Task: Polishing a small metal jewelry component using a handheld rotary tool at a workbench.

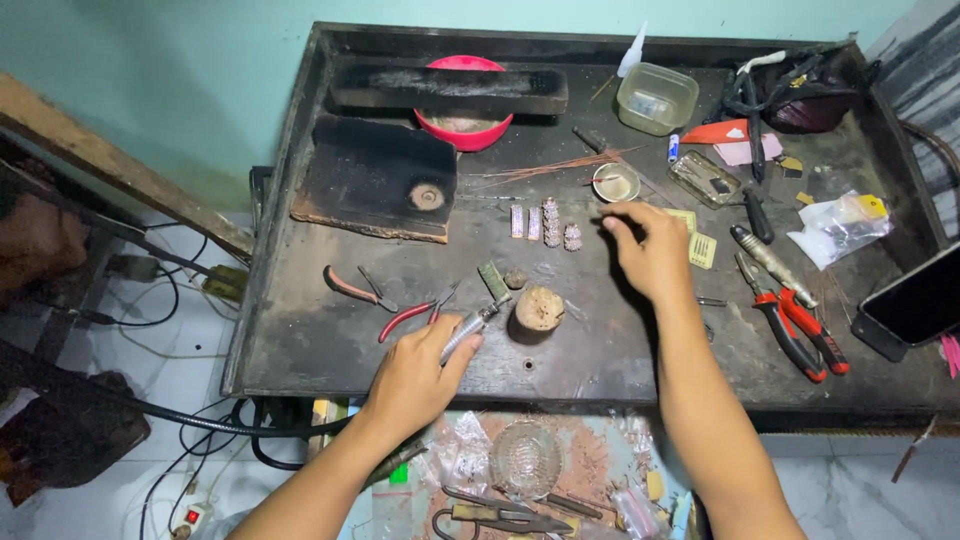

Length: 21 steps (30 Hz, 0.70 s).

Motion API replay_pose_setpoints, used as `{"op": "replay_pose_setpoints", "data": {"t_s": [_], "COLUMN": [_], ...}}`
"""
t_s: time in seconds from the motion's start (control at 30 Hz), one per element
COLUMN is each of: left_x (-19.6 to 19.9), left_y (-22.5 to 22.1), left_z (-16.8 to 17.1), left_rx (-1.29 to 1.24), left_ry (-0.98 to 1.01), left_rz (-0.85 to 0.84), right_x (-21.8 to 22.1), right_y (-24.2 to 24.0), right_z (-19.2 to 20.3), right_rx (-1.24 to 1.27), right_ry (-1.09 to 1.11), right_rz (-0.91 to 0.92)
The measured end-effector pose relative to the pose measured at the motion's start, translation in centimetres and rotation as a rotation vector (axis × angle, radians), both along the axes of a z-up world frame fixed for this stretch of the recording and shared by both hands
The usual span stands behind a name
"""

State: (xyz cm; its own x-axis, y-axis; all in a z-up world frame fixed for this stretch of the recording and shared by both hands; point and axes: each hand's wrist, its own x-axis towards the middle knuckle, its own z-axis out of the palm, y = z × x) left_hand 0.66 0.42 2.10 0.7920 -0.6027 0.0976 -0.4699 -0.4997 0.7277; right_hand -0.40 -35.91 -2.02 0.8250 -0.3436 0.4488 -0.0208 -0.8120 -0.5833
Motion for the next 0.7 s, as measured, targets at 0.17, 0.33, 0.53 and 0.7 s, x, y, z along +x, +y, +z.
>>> {"op": "replay_pose_setpoints", "data": {"t_s": [0.17,0.33,0.53,0.7], "left_x": [0.1,0.2,0.2,0.1], "left_y": [0.0,0.0,0.0,0.1], "left_z": [-0.4,-0.3,-0.6,-0.6], "left_rx": [0.013,0.025,0.020,0.007], "left_ry": [-0.006,-0.007,-0.031,-0.020], "left_rz": [-0.003,-0.008,-0.005,-0.004], "right_x": [0.5,1.3,2.0,2.6], "right_y": [3.6,4.0,3.4,2.3], "right_z": [2.6,2.9,2.1,0.9], "right_rx": [0.074,0.094,0.081,0.046], "right_ry": [0.031,0.091,0.115,0.090], "right_rz": [0.110,0.173,0.181,0.164]}}
